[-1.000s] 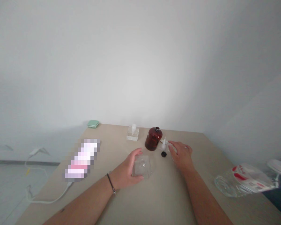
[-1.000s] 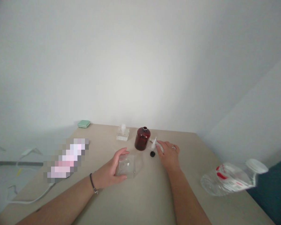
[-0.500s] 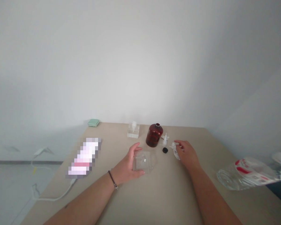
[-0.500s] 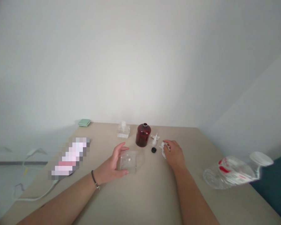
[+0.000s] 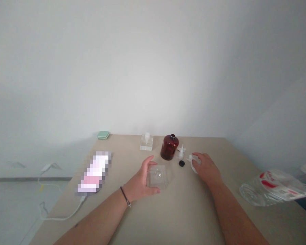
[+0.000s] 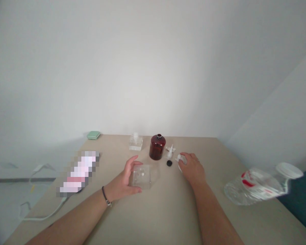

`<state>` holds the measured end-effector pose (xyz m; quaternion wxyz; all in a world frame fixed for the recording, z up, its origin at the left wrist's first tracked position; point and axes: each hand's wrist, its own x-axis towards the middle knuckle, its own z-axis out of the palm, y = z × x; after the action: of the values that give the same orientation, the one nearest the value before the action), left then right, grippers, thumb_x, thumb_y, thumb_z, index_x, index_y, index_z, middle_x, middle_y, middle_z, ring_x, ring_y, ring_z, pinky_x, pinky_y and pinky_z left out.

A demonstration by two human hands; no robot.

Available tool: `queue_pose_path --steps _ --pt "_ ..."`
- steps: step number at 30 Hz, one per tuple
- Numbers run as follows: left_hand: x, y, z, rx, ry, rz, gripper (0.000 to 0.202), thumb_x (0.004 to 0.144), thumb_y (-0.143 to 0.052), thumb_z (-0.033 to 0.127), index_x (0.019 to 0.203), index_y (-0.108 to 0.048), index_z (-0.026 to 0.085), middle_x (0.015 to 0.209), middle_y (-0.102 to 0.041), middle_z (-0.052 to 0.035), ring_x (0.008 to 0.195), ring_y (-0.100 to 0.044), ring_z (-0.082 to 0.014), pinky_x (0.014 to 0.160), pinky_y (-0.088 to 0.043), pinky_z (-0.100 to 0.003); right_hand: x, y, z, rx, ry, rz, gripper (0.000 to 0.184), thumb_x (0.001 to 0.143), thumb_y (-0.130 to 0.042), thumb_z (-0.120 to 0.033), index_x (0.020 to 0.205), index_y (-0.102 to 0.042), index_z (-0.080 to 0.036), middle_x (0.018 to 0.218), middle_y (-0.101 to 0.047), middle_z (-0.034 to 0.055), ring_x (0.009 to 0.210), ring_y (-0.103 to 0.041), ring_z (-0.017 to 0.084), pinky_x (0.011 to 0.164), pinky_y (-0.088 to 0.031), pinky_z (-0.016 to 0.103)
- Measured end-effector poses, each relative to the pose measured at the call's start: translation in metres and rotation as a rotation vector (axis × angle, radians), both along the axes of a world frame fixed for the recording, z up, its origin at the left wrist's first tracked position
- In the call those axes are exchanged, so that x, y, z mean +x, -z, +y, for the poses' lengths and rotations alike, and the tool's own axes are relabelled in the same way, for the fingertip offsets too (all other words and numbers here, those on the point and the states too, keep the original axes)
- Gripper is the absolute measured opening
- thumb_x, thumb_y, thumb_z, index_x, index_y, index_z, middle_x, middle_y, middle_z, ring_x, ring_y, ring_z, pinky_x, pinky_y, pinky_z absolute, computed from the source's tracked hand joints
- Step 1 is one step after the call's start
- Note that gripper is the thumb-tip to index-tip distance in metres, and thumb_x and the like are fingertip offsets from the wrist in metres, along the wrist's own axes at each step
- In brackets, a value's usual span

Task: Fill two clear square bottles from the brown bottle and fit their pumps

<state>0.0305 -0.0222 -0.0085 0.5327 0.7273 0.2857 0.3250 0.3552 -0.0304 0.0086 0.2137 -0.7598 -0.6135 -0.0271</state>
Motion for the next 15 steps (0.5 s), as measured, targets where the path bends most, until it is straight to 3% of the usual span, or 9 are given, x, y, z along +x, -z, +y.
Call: queue_pose_path --steps 5,9,15 --pt "0.001 -0.001 -0.001 0.039 -0.026 -0.010 0.104 0.069 -0.078 0.027 0.147 -0.009 0.027 0.132 -0.043 -0.0116 0.122 -0.050 -0.0305 0.109 -0.033 -0.055 -0.002 0.009 -0.001 -0.081 -0.027 -0.014 0.035 0.083 -0.054 -0.025 0.117 -0.066 -0.023 0.110 -0.066 0.0102 0.098 -0.066 0.025 0.088 -0.048 0.037" --pt "0.000 0.001 -0.002 0.069 -0.048 -0.051 0.102 0.070 -0.077 0.020 0.146 -0.009 0.029 0.130 -0.045 -0.0105 0.117 -0.053 -0.0274 0.106 -0.037 -0.050 0.002 0.014 0.002 -0.084 -0.042 -0.006 0.040 0.079 -0.052 -0.014 0.115 -0.066 -0.020 0.110 -0.067 0.0104 0.102 -0.065 0.024 0.093 -0.046 0.036" --pt "-0.004 0.001 0.000 0.098 -0.086 -0.074 0.100 0.073 -0.074 0.017 0.147 -0.008 0.028 0.131 -0.045 -0.0108 0.120 -0.052 -0.0265 0.107 -0.037 -0.048 0.007 0.004 0.002 0.017 -0.011 0.031 0.041 0.080 -0.046 -0.012 0.115 -0.066 -0.020 0.111 -0.066 0.0110 0.106 -0.063 0.024 0.098 -0.045 0.040"
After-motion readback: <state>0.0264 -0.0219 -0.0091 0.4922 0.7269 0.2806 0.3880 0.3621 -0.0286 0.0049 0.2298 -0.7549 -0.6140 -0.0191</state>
